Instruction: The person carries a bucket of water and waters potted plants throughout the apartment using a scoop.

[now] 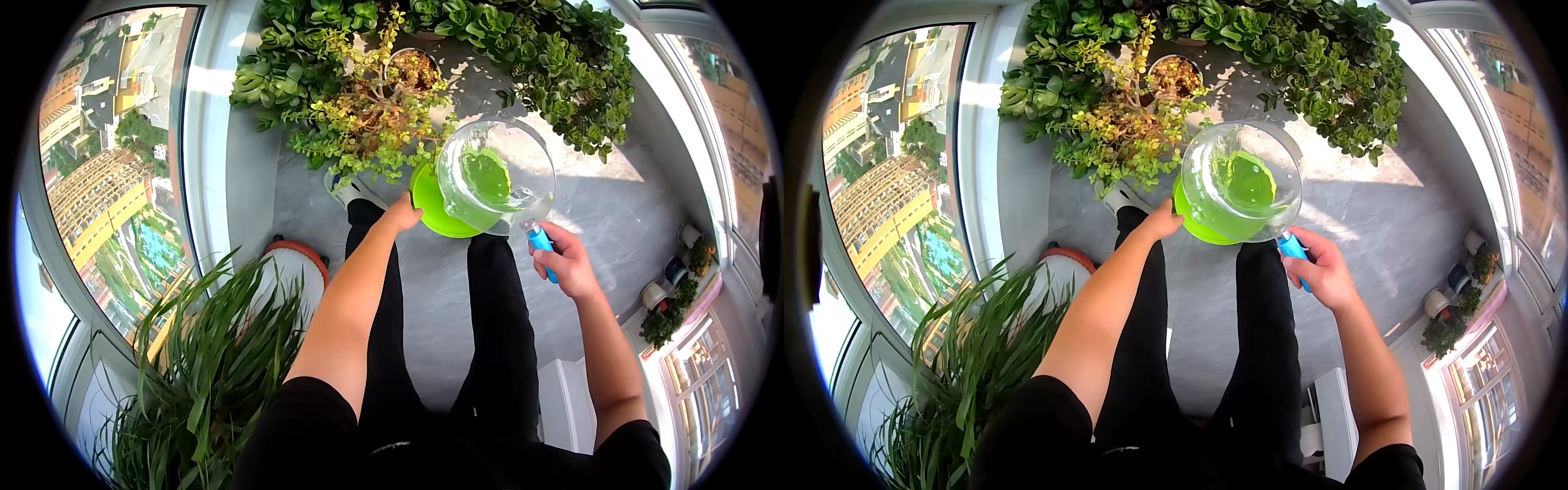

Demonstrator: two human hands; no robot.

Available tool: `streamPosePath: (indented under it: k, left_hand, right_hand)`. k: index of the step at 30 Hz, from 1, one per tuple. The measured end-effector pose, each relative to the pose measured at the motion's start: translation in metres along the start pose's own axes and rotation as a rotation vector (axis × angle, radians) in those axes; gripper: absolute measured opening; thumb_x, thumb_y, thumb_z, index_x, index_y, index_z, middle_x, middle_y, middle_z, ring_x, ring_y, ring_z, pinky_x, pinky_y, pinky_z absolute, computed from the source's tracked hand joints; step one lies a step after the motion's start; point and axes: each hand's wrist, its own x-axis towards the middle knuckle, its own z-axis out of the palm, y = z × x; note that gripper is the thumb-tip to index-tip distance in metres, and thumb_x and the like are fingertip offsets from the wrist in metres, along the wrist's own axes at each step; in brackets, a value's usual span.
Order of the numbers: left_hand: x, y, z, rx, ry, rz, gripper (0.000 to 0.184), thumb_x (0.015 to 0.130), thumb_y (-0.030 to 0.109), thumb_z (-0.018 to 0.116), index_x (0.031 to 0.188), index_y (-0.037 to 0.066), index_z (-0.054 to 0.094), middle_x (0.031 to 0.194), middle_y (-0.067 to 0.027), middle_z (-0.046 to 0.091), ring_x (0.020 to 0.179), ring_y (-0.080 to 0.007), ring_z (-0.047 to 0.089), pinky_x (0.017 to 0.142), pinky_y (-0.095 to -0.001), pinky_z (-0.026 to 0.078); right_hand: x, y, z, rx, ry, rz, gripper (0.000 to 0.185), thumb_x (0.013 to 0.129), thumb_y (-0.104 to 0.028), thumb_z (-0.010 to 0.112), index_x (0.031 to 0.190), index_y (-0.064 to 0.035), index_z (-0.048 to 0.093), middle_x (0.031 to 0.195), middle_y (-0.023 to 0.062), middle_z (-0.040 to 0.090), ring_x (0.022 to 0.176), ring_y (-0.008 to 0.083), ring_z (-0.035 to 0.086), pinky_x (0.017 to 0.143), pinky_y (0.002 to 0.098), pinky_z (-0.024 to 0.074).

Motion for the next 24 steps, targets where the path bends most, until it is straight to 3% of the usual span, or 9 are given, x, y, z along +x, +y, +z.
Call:
streamPosePath:
  k: [2, 4, 6, 8, 9, 12, 15, 19, 24]
  left_hand:
    - [-0.042, 0.062, -0.079, 0.199, -0.326, 0.03, 0.056, 0.093, 0.015, 0.061, 0.148, 0.004, 0.05, 0.135, -0.019, 0.066, 0.124, -0.0313, 0.063, 0.104, -0.0393, 0.049]
    - [-0.073, 0.097, -0.167, -0.022, -0.342, 0.029, 0.033, 0.093, 0.008, 0.054, 0.122, 0.0, 0.069, 0.112, -0.0121, 0.076, 0.097, -0.021, 0.074, 0.087, -0.0335, 0.055]
    - [-0.092, 0.112, -0.254, 0.001, 0.14, 0.19, 0.021, 0.089, 0.003, 0.055, 0.102, 0.0, 0.071, 0.101, -0.0129, 0.076, 0.088, -0.0197, 0.073, 0.079, -0.0323, 0.056]
    - [-0.079, 0.109, -0.325, 0.343, 0.705, 0.469, 0.015, 0.085, 0.003, 0.059, 0.094, 0.004, 0.071, 0.089, -0.0114, 0.07, 0.082, -0.0296, 0.069, 0.075, -0.0392, 0.056]
    - [-0.069, 0.109, -0.346, 0.618, 0.854, 0.464, 0.009, 0.085, 0.01, 0.064, 0.091, 0.008, 0.071, 0.097, -0.01, 0.068, 0.093, -0.0288, 0.068, 0.08, -0.0394, 0.057]
    - [-0.009, 0.085, -0.376, 1.091, 0.744, 0.405, 0.029, 0.086, 0.016, 0.067, 0.115, 0.016, 0.068, 0.116, -0.0056, 0.065, 0.117, -0.0269, 0.061, 0.105, -0.05, 0.047]
    - [0.008, 0.074, -0.384, 1.215, 0.574, 0.118, 0.036, 0.09, 0.02, 0.065, 0.125, 0.02, 0.065, 0.127, -0.0052, 0.06, 0.127, -0.0274, 0.054, 0.114, -0.0585, 0.035]
    - [-0.008, 0.046, -0.397, 1.18, 0.534, 0.037, 0.035, 0.096, 0.021, 0.058, 0.13, 0.024, 0.064, 0.136, -0.0056, 0.056, 0.128, -0.0264, 0.053, 0.115, -0.0624, 0.032]
    - [-0.013, -0.02, -0.415, 1.132, 0.814, 0.45, 0.031, 0.09, 0.016, 0.061, 0.119, 0.02, 0.071, 0.122, -0.0056, 0.065, 0.118, -0.0254, 0.06, 0.109, -0.0602, 0.041]
  right_hand:
    - [0.016, -0.022, 0.03, 0.033, 0.028, -0.051, 0.047, 0.091, -0.001, 0.062, 0.138, 0.0008, 0.057, 0.093, 0.006, 0.061, 0.064, 0.0114, 0.057, 0.057, 0.0261, 0.0452]
    - [0.035, -0.04, 0.054, 0.011, 0.01, -0.061, 0.047, 0.092, -0.001, 0.06, 0.139, 0.0011, 0.056, 0.097, 0.0076, 0.062, 0.065, 0.0118, 0.057, 0.058, 0.0266, 0.0465]
    - [0.058, -0.056, 0.084, 0.115, 0.011, -0.11, 0.047, 0.093, -0.001, 0.059, 0.14, 0.0011, 0.056, 0.096, 0.0069, 0.062, 0.065, 0.0117, 0.057, 0.057, 0.0267, 0.0463]
    - [0.08, -0.078, 0.116, 0.125, 0.007, -0.138, 0.045, 0.094, -0.002, 0.059, 0.139, -0.0001, 0.056, 0.094, 0.005, 0.06, 0.065, 0.0108, 0.056, 0.057, 0.0263, 0.0455]
    - [0.092, -0.085, 0.131, 0.125, 0.032, -0.183, 0.045, 0.095, -0.003, 0.059, 0.139, -0.0013, 0.057, 0.093, 0.0037, 0.059, 0.064, 0.01, 0.055, 0.056, 0.0261, 0.045]
    - [0.134, -0.099, 0.173, 0.105, 0.078, -0.255, 0.042, 0.096, -0.005, 0.06, 0.138, -0.0055, 0.059, 0.086, -0.001, 0.057, 0.063, 0.007, 0.053, 0.055, 0.0249, 0.0435]
    - [0.179, -0.11, 0.204, 0.008, 0.197, -0.278, 0.04, 0.097, -0.008, 0.061, 0.137, -0.0064, 0.06, 0.082, -0.0033, 0.057, 0.064, 0.0056, 0.054, 0.056, 0.0242, 0.0438]
    - [0.241, -0.108, 0.232, -0.158, 0.314, -0.373, 0.037, 0.096, -0.012, 0.064, 0.132, -0.0043, 0.062, 0.082, -0.0027, 0.059, 0.065, 0.0058, 0.052, 0.058, 0.0251, 0.0441]
    - [0.299, -0.093, 0.261, -0.251, 0.372, -0.458, 0.035, 0.093, -0.012, 0.065, 0.127, -0.0023, 0.064, 0.083, 0.002, 0.061, 0.07, 0.0085, 0.053, 0.063, 0.0281, 0.0461]
